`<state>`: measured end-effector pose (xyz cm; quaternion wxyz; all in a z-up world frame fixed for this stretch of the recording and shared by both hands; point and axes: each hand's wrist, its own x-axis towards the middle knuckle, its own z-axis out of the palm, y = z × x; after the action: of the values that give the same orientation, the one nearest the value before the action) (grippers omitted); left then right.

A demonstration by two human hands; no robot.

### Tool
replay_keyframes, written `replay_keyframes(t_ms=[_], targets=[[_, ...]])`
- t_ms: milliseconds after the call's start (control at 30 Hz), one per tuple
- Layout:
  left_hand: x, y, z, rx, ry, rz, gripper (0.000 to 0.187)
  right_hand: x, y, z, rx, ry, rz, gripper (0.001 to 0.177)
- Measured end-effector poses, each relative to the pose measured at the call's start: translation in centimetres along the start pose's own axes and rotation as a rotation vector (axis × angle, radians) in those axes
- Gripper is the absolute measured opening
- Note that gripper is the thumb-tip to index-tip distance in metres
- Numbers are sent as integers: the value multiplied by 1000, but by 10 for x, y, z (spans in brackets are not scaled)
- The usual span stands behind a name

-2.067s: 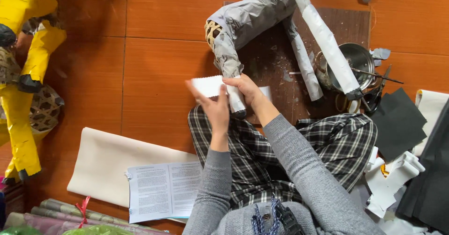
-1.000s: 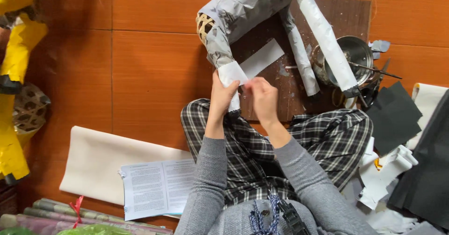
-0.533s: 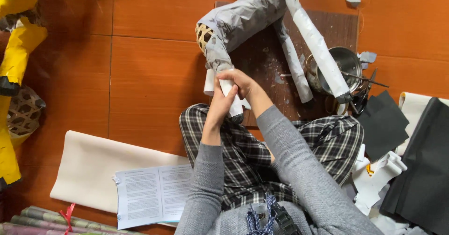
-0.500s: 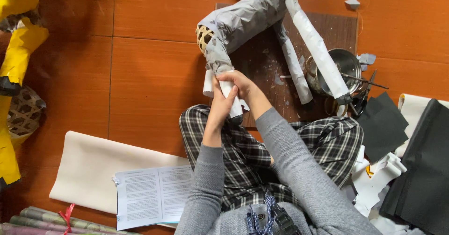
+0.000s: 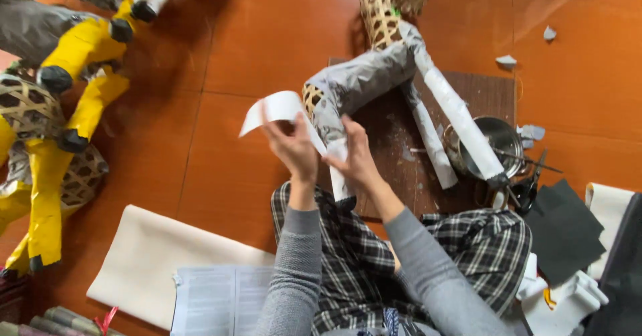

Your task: Wrapping paper strips around a giraffe-shaped frame to create a paper craft

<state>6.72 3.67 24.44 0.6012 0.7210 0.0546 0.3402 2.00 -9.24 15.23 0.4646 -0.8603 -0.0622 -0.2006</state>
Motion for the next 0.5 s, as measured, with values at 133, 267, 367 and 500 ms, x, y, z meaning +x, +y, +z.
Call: replay_keyframes(t_ms=[133,267,367,500], targets=[[-53,-26,39,-249,-433,-455,21,-9,24,28,18,-55,298,47],[-83,-11,37,-18,-629,137,56,11,17,24,290,248,559,42],[-77,-42,10,-87,-422,-268,66,16,13,24,524,498,810,41],[-90,-133,25,-409,-701,-1291,75,15,12,21,792,694,978,28]])
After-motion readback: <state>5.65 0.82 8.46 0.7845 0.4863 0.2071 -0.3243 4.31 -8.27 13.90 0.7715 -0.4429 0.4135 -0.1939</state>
